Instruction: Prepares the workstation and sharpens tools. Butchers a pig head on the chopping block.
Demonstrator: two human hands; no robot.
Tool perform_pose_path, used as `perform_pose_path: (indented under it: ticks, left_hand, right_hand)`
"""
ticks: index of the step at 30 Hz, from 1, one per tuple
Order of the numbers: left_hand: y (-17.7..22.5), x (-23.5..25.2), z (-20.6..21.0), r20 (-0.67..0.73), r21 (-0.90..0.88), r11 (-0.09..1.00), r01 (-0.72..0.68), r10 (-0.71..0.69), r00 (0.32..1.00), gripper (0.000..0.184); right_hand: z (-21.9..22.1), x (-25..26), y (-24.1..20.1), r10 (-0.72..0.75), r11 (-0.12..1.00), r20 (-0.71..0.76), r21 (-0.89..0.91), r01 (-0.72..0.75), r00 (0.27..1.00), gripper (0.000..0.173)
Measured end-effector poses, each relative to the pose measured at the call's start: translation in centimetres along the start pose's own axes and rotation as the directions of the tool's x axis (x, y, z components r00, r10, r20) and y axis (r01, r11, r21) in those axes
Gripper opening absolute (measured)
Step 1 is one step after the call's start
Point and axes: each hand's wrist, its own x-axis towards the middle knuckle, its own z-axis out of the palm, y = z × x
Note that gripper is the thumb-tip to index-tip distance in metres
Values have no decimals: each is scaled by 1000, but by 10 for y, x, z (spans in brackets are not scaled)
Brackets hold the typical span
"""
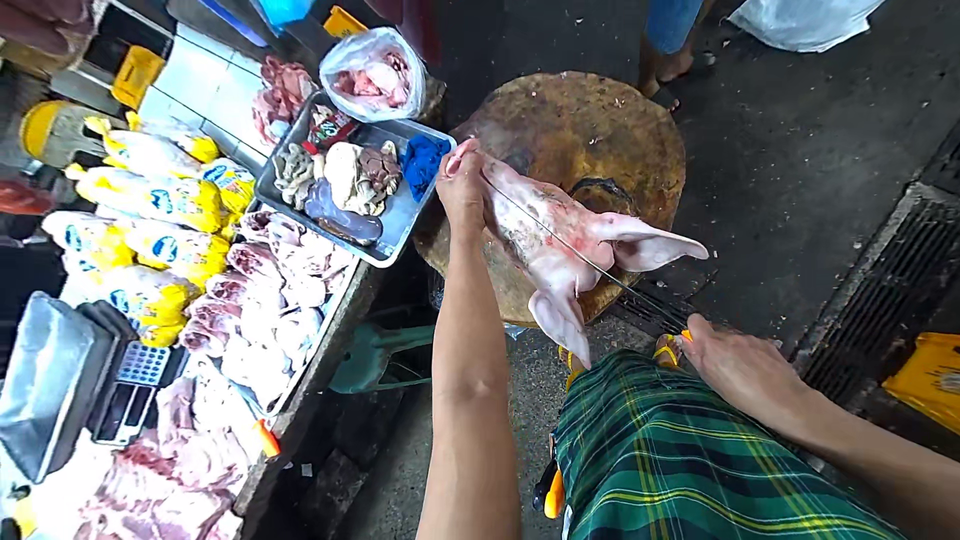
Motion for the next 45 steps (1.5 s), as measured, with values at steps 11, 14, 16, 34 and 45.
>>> perform_pose_path:
  ticks: [11,14,16,34,45]
  left_hand:
    - [-36,29,-21,41,-37,992,123,-122,992,38]
    - [-35,29,-17,52,-60,992,113,-110,993,34]
    - [-30,28,-15,57,-77,993,91,-86,995,31]
    - [-1,-243,12,20,740,661,124,-206,978,78]
    - [68,-40,-44,-2,313,930,195,-205,979,44]
  right_hand:
    - [12,119,-43,-104,933,-305,301,199,947,47]
    - [-1,147,-65,-138,925,-429,267,271,893,39]
    - [2,145,-64,-142,926,-431,261,274,891,39]
    - [30,56,104,109,863,-150,505,-19,983,53]
    - [-59,106,69,98,819,-69,572,-41,993,47]
